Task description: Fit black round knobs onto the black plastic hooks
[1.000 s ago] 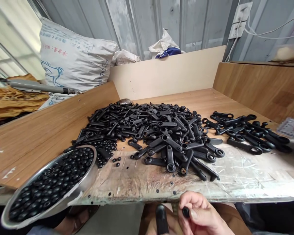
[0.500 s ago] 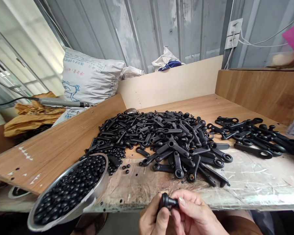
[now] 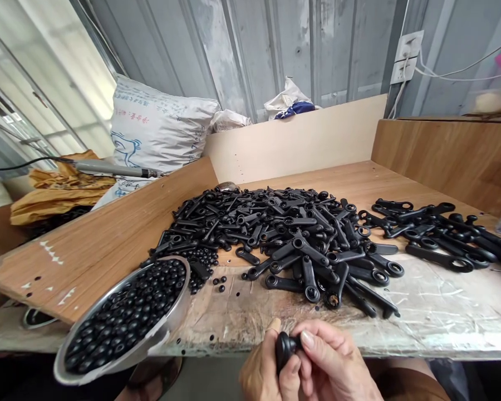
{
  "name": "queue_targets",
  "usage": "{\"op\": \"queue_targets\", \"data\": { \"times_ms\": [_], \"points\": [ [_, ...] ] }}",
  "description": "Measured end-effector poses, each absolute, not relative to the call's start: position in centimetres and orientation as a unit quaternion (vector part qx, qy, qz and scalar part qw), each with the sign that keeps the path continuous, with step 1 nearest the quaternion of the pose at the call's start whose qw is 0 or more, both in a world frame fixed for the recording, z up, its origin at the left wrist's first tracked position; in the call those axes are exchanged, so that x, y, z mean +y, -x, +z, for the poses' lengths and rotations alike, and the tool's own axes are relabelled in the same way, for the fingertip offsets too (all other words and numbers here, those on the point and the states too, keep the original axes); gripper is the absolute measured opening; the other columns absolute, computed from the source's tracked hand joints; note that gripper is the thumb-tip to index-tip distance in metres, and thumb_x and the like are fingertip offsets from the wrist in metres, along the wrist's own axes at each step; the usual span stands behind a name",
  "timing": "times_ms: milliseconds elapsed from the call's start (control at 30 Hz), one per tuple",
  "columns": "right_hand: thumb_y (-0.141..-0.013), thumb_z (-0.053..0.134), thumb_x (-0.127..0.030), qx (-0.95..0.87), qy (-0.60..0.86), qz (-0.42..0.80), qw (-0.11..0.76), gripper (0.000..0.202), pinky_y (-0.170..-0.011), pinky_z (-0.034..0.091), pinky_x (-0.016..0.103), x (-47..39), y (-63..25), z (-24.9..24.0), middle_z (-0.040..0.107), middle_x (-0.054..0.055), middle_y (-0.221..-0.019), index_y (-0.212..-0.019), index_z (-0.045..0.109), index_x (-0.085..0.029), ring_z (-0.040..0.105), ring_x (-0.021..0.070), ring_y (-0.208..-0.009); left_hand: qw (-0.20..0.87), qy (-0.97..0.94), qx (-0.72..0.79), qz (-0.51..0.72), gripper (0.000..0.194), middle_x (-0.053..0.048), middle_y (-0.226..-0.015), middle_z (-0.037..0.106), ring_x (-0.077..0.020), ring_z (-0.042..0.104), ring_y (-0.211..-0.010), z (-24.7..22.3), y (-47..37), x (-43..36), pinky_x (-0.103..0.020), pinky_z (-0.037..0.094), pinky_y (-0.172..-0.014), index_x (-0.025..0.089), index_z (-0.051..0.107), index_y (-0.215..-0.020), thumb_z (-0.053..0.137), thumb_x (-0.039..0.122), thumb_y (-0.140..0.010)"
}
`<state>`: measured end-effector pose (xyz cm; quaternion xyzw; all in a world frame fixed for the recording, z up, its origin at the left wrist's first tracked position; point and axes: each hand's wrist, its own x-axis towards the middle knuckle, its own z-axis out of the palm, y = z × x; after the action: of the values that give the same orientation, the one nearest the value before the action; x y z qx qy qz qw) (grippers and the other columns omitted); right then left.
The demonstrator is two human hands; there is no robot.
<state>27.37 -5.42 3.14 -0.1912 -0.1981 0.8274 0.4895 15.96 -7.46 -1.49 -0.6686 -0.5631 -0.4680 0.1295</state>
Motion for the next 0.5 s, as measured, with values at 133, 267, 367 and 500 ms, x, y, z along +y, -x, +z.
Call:
{"op": "queue_targets", "data": {
  "times_ms": [133,267,367,500],
  "points": [
    [-0.07,0.077,-0.034,-0.21,0.192,0.824,0.491,0.028,-0.03,0.038,0.011,-5.0,-27.5,2.2,0.054,-0.001,-0.043,-0.069,0.064,-0.009,0.047,0.0058,-0.032,0.126,0.673,-0.555,-0.471,0.038,-0.01,-0.082,0.07,-0.0159,0.068,-0.067,-1.7,-16.5,-6.9,-0.021,0.054,-0.061,0.014,0.051,-0.108,0.026,0.039,-0.095],
    [-0.071,0.075,-0.035,-0.22,0.178,0.829,0.483,0.03,-0.027,0.037,0.011,-3.8,-28.0,1.2,0.052,-0.002,-0.043,-0.066,0.06,-0.009,0.047,0.0072,-0.031,0.144,0.676,-0.559,-0.458,0.039,-0.01,-0.077,0.07,-0.0157,0.067,-0.063,-1.5,-16.9,-6.2,-0.021,0.053,-0.057,0.013,0.05,-0.105,0.023,0.039,-0.096],
    [-0.066,0.077,-0.038,-0.234,0.208,0.82,0.48,0.035,-0.024,0.034,0.01,-3.0,-28.5,1.4,0.05,-0.002,-0.042,-0.061,0.058,-0.009,0.044,0.0064,-0.029,0.166,0.698,-0.555,-0.421,0.041,-0.009,-0.073,0.07,-0.0162,0.066,-0.059,-1.1,-16.8,-5.7,-0.022,0.053,-0.054,0.012,0.051,-0.103,0.022,0.04,-0.096],
    [-0.062,0.08,-0.038,-0.246,0.229,0.817,0.468,0.039,-0.022,0.031,0.009,-2.3,-29.4,2.4,0.05,-0.001,-0.041,-0.057,0.055,-0.009,0.043,0.0061,-0.028,0.176,0.732,-0.537,-0.381,0.042,-0.007,-0.069,0.069,-0.0168,0.065,-0.055,-0.2,-16.6,-4.8,-0.023,0.051,-0.05,0.011,0.052,-0.103,0.022,0.04,-0.096]
  ]
}}
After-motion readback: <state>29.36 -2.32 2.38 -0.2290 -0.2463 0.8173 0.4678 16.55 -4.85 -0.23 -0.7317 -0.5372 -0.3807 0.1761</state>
